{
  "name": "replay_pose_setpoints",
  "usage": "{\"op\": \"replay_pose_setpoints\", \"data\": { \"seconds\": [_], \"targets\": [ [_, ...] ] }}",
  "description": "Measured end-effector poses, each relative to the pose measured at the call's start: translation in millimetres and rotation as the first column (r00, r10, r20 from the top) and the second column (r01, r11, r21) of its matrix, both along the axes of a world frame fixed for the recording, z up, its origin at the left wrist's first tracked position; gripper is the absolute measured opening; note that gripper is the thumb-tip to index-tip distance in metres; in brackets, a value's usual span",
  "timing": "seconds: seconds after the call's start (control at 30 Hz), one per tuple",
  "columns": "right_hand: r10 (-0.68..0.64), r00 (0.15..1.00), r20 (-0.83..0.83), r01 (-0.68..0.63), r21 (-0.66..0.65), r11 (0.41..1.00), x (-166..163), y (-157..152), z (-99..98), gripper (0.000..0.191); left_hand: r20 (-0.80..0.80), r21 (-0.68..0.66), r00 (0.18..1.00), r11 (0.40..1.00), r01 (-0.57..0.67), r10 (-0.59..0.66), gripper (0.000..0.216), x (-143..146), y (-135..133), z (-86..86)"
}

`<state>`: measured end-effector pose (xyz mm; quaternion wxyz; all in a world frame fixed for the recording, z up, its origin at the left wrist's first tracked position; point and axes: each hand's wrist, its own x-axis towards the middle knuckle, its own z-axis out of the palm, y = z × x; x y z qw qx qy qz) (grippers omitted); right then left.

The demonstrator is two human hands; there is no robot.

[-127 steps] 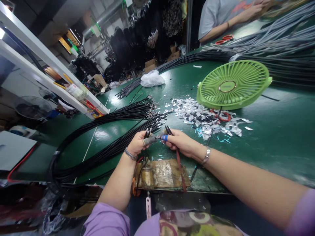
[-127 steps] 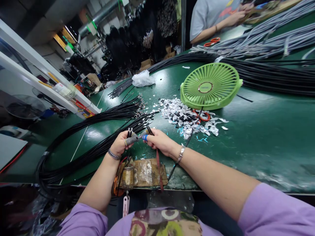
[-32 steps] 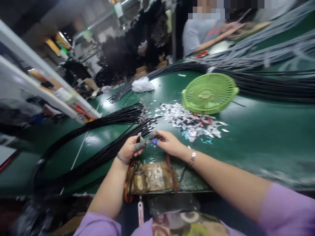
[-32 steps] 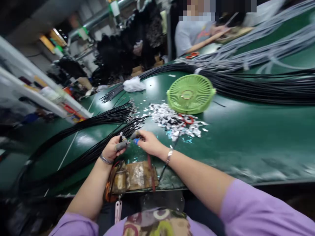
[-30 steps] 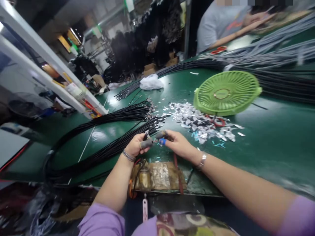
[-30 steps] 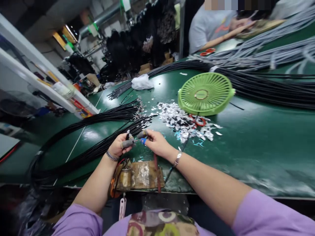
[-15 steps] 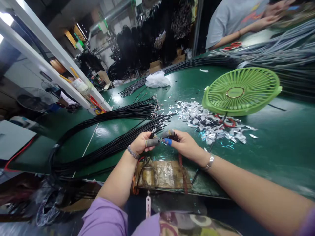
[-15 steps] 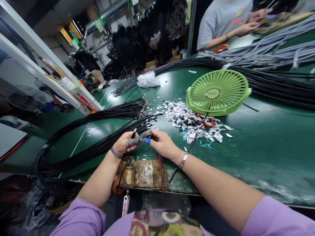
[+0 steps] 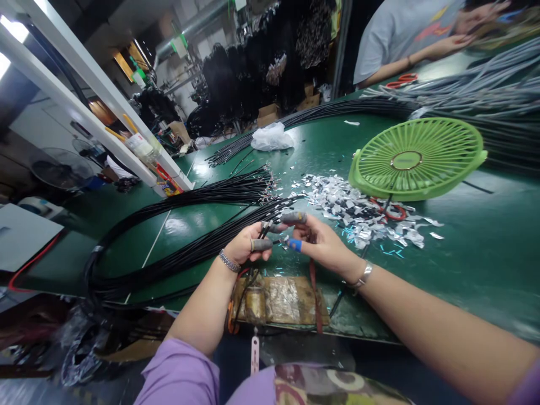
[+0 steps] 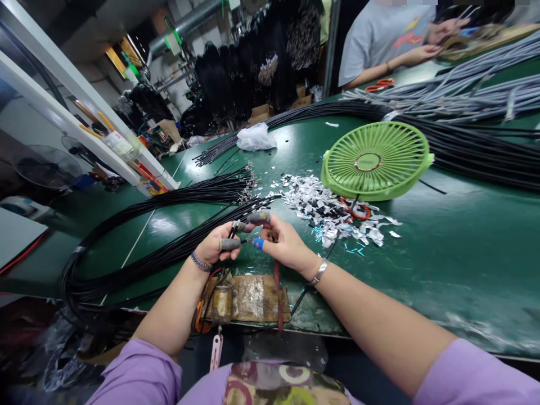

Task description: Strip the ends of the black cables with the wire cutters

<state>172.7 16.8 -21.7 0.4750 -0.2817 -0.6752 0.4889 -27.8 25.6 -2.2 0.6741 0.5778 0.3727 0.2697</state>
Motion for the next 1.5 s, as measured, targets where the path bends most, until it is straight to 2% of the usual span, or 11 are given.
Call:
{"op": "replay_pose_setpoints", "data": {
  "seconds": [0.1, 0.17, 0.4, 0.5, 0.67, 0.8, 1.0, 1.27, 1.37, 1.43, 1.5],
  "targets": [
    [0.108, 0.993, -0.054, -0.112, -0.079, 0.991, -4.9, -0.1, -2.5, 0.046, 0.013, -0.017, 1.0, 1.0, -0.015, 0.015, 0.067, 0.9, -0.4, -0.6],
    [0.115, 0.993, -0.036, -0.117, -0.064, 0.991, -8.5, -1.7, -4.1, 0.044, 0.018, -0.031, 1.0, 0.999, -0.017, 0.017, 0.065, 1.9, -0.4, -1.8],
    [-0.133, 0.983, 0.127, 0.111, 0.164, 0.98, -8.7, -5.9, -3.5, 0.018, 0.046, -0.048, 0.999, 0.999, 0.022, -0.019, 0.065, 1.8, -0.6, -1.7],
    [-0.2, 0.966, 0.165, 0.167, 0.199, 0.966, -6.5, -5.9, -0.9, 0.013, 0.066, -0.052, 0.997, 0.998, 0.031, -0.027, 0.067, 0.5, -0.4, -2.0],
    [-0.109, 0.989, 0.1, 0.102, 0.072, 0.992, 0.0, 1.2, 0.9, 0.016, 0.139, -0.051, 0.99, 0.998, 0.027, -0.02, 0.068, -3.7, 1.5, -3.9],
    [-0.133, 0.989, 0.067, 0.136, -0.031, 0.99, 2.3, 5.7, -0.8, 0.018, 0.224, -0.037, 0.974, 0.999, -0.028, 0.035, 0.07, -7.0, 3.5, -3.9],
    [-0.182, 0.945, 0.271, 0.128, 0.204, 0.97, -10.4, -6.7, -2.4, 0.017, 0.215, -0.049, 0.976, 0.999, -0.008, 0.018, 0.071, -6.7, 4.4, -3.8],
    [-0.249, 0.924, 0.291, 0.179, 0.247, 0.952, -9.9, -9.0, -1.8, 0.008, 0.115, -0.057, 0.993, 0.998, 0.013, -0.007, 0.065, -2.3, 3.3, -3.7],
    [-0.186, 0.951, 0.248, 0.149, 0.158, 0.976, -7.8, -5.3, 2.0, 0.015, 0.037, -0.065, 0.999, 0.998, -0.004, 0.006, 0.053, -1.1, 2.5, -2.9],
    [-0.053, 0.982, 0.182, 0.054, -0.003, 0.999, -7.1, -3.5, 4.7, 0.019, -0.048, -0.074, 0.999, 0.997, -0.004, 0.0, 0.046, -1.3, 1.1, -0.8],
    [0.127, 0.988, 0.086, -0.105, -0.225, 0.969, -6.5, -2.9, 6.3, 0.022, -0.145, -0.07, 0.989, 0.997, 0.025, -0.035, 0.043, -1.5, -1.5, 2.7]
  ]
}}
